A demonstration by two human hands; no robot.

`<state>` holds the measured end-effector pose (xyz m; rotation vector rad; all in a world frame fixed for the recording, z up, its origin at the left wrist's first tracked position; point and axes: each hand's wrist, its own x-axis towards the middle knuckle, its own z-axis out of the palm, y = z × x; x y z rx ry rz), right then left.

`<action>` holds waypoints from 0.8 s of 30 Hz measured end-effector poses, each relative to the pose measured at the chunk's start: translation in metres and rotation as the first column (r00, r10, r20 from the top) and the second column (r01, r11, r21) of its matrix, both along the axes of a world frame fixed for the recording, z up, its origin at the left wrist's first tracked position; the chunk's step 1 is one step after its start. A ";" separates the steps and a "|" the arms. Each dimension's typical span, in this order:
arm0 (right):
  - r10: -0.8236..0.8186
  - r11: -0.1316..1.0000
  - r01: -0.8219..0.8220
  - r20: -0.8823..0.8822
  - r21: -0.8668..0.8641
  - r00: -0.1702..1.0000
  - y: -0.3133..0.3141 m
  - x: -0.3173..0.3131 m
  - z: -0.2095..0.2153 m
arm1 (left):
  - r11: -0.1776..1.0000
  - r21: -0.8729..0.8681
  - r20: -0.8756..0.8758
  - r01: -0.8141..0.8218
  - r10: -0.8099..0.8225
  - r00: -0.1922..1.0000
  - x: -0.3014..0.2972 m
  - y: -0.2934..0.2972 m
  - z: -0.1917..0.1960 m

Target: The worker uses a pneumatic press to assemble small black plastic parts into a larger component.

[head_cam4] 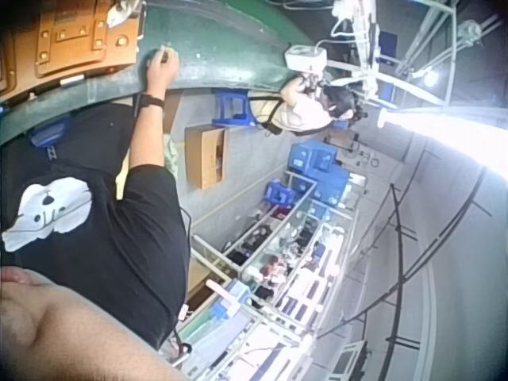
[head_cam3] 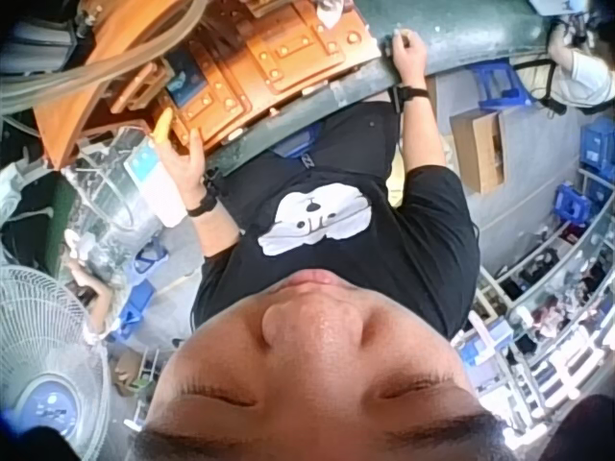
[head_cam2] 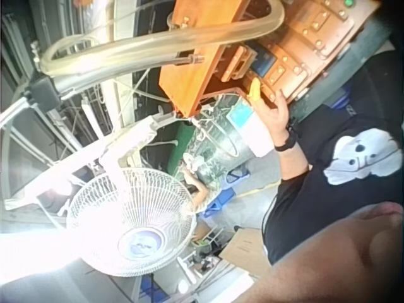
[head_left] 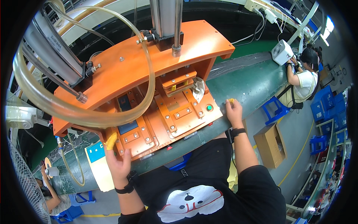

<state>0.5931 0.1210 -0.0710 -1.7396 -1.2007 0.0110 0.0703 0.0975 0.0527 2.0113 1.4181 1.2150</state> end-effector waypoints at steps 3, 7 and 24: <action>0.008 1.000 -0.008 -0.010 0.010 1.000 0.000 0.000 0.000 | 1.000 0.010 -0.028 -0.010 0.010 1.000 0.001 0.000 0.003; 0.014 1.000 -0.014 -0.007 0.011 1.000 0.000 0.002 -0.001 | 1.000 0.010 -0.041 -0.017 0.017 0.999 0.003 -0.001 0.004; -0.006 1.000 0.006 -0.026 -0.021 1.000 0.001 0.002 -0.003 | 1.000 -0.021 0.011 0.001 -0.001 1.000 0.001 -0.001 0.001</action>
